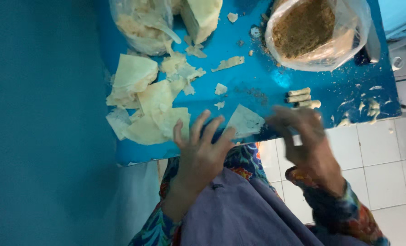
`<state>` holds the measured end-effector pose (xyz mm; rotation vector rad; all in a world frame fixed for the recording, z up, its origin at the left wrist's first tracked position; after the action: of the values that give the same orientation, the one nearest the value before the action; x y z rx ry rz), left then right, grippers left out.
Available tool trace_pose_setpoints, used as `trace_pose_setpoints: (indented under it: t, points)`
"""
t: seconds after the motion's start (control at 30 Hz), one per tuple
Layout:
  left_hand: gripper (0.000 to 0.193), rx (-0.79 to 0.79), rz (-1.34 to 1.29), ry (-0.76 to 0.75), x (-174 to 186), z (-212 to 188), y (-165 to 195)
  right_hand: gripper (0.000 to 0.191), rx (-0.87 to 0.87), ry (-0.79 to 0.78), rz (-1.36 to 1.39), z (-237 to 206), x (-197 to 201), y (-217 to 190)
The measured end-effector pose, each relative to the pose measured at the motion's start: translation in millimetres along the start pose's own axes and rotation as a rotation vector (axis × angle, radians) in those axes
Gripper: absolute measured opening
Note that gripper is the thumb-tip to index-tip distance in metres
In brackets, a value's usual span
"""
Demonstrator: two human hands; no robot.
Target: The person sits at a low blue table and picks up thin flat wrapper pieces one at a time, rolling each between the fingers into a tight cylinder and placing the rolled piece with others on the table. Occasionally the hand reaches into a bowl of brown powdery material beside the wrappers.
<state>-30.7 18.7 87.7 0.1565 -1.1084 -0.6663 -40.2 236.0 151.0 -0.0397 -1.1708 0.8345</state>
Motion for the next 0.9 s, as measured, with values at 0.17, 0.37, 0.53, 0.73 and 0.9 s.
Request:
trace_pose_setpoints:
  t: [0.17, 0.37, 0.53, 0.73, 0.9]
  points:
    - [0.024, -0.093, -0.013, -0.037, -12, -2, 2, 0.042, -0.334, 0.213, -0.361, -81, 45, 55]
    - [0.031, -0.174, -0.093, -0.109, -14, -3, 3, 0.058, -0.488, 0.097, -0.809, -169, 59, 118]
    - [0.038, -0.188, -0.149, -0.166, -14, 0, 2, 0.076, -0.487, 0.057, -0.865, -195, 63, 137]
    - [0.039, -0.204, -0.194, -0.188, -14, 3, 1, 0.076, -0.399, -0.039, -0.875, -174, 62, 149]
    - [0.04, -0.192, -0.209, -0.154, -13, 3, 1, 0.069, -0.338, -0.097, -0.996, -151, 56, 139]
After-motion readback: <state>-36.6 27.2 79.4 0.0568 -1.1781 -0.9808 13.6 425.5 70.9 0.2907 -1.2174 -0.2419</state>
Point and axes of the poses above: each hand's wrist, its own z-axis towards the middle knuckle, its own x-axis out of the back of the hand, y = z × x, the point moved 4 cm from there along z, towards the middle knuckle, and after that the axes turned 9 degrees about x, right-handed, at the moved point
